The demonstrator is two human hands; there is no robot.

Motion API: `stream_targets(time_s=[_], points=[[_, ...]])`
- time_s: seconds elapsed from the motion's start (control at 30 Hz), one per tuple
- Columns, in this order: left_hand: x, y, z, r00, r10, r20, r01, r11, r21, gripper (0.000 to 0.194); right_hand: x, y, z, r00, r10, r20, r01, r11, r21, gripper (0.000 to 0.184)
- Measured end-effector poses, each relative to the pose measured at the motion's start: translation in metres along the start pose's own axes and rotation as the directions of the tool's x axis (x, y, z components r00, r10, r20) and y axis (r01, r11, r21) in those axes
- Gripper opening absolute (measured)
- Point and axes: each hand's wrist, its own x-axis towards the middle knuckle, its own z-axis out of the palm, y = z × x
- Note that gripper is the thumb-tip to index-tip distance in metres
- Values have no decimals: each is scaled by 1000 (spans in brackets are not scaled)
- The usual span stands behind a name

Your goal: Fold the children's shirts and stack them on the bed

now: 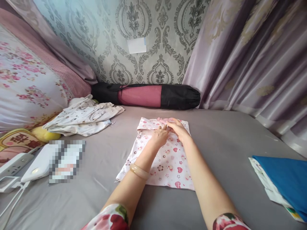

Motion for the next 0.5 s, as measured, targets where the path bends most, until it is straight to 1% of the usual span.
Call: stream_targets(time_s=[0.07, 0.13, 0.2, 0.27, 0.33, 0.4, 0.47, 0.5], points=[[-2, 7, -1, 999, -25, 37, 26, 1000, -11, 44, -1, 1, 3, 999, -37, -11, 35, 990, -137, 73], [-2, 12, 0, 997, -40, 64, 43, 998, -40, 49, 2, 5, 6, 997, -64, -41, 51, 964, -263, 79], [-3, 13, 1, 997, -30, 73, 34, 998, -61, 48, 5, 9, 7, 992, -94, -85, 56, 927, -372, 76], [-2, 11, 2, 998, 11, 58, -6, 997, -79, 44, 8, 12, 7, 982, -124, -142, 44, 884, -466, 65], [-1, 5, 1, 997, 71, 19, -67, 988, -136, 39, 10, 12, 5, 967, -159, -201, 24, 839, -544, 50], [1, -5, -2, 994, 94, -49, -103, 970, -222, 34, 11, 12, 2, 950, -190, -247, 8, 807, -590, 41], [3, -19, -7, 989, 40, -139, -78, 956, -282, 32, 13, 14, -1, 939, -201, -278, 7, 821, -570, 40], [3, -28, -9, 982, -21, -189, -37, 955, -295, 34, 15, 15, -2, 937, -196, -291, 11, 846, -533, 41]])
